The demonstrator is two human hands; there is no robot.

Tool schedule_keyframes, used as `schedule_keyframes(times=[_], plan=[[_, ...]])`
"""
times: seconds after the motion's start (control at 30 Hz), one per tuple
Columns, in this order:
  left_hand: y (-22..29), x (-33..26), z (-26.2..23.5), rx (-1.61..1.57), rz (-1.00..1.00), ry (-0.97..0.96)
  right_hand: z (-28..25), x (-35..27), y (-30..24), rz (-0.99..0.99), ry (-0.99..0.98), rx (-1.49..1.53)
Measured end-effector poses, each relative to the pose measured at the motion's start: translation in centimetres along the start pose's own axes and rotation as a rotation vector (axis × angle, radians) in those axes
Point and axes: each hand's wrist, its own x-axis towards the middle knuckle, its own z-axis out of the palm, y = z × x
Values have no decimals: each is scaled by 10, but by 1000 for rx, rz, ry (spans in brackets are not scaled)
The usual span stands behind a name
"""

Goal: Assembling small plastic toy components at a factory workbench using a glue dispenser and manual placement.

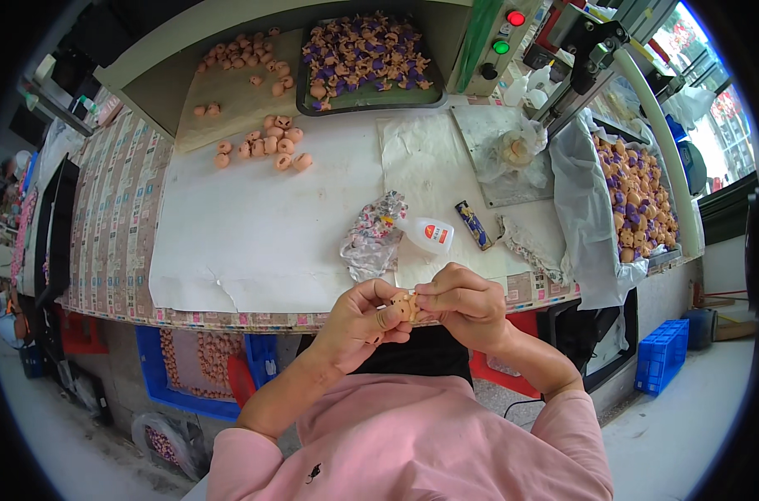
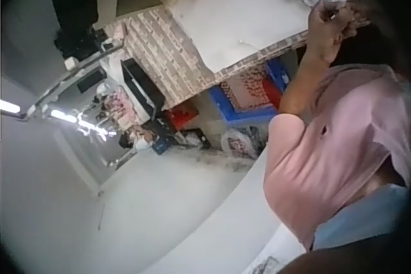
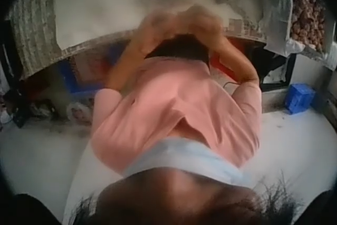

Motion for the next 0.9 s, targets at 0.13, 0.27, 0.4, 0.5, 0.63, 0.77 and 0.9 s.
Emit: schedule_keyframes(times=[0.13, 0.27, 0.4, 0.5, 0.63, 0.77, 0.9], plan=[[-4, 1, 3, -37, 0, -55, -5, -1, -2, -36, 11, 7], [0, 0, 5, 49, -4, 5, -12, -1, -8, 78, -41, 37], [0, -2, 11, 130, 76, -13, -18, 5, -20, 250, -52, 56], [3, -3, 16, 209, 163, -4, -22, 7, -24, 248, -32, 49], [12, -7, 24, 273, 131, 32, -71, 27, -32, 95, 152, -420], [14, 1, 29, 241, 123, 22, -168, 89, -23, -159, 755, -793], [14, 10, 46, 221, 129, 42, -249, 177, -40, -468, 808, -1099]])
